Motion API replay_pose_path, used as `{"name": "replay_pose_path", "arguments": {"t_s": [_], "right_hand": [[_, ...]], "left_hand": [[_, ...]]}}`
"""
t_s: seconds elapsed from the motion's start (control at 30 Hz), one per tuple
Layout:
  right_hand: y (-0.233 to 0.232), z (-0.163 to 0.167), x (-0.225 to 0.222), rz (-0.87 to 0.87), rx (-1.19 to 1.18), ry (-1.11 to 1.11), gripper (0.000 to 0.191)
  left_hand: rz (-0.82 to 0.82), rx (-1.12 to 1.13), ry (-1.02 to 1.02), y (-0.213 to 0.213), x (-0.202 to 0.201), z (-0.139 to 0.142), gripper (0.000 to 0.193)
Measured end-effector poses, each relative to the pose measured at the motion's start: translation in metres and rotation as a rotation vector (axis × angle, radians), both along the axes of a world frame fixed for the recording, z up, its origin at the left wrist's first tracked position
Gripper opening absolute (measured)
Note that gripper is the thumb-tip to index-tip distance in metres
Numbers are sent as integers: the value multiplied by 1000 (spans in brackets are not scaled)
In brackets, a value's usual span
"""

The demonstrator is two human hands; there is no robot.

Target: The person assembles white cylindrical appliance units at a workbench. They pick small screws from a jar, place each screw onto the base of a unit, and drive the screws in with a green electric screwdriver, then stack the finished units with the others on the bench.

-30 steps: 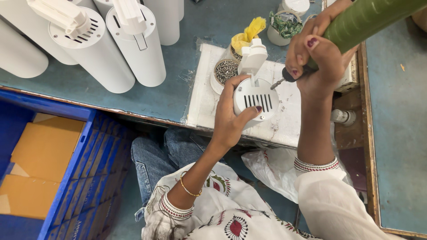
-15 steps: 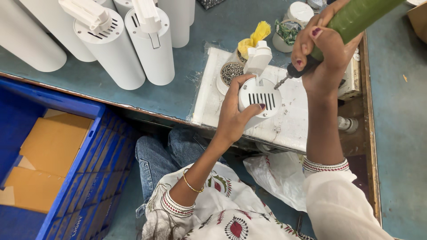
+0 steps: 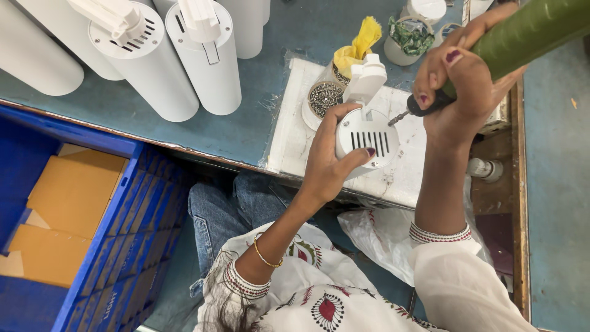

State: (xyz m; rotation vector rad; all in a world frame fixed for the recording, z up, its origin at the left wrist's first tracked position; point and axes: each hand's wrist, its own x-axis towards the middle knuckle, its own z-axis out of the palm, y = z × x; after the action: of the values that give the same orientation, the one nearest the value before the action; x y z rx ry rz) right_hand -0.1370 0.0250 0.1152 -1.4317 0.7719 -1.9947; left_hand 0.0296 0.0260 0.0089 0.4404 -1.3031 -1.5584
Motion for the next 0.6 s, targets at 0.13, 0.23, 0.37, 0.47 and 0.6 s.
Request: {"name": "replay_pose_path", "arguments": {"t_s": [0.13, 0.23, 0.37, 0.47, 0.6], "right_hand": [[6, 6, 0, -2, 10, -33, 14], [11, 14, -1, -15, 93, -29, 13], [6, 17, 0, -29, 118, 22, 12], [-1, 10, 2, -61, 61, -38, 13], [-4, -4, 5, -189, -17, -54, 17]], "left_hand": [[-15, -8, 2, 3, 3, 1, 65], [-25, -12, 44, 5, 2, 3, 64], [-15, -22, 32, 5, 3, 3, 64], [19, -46, -13, 2, 1, 2, 65], [25, -11, -24, -6, -3, -1, 65]]}}
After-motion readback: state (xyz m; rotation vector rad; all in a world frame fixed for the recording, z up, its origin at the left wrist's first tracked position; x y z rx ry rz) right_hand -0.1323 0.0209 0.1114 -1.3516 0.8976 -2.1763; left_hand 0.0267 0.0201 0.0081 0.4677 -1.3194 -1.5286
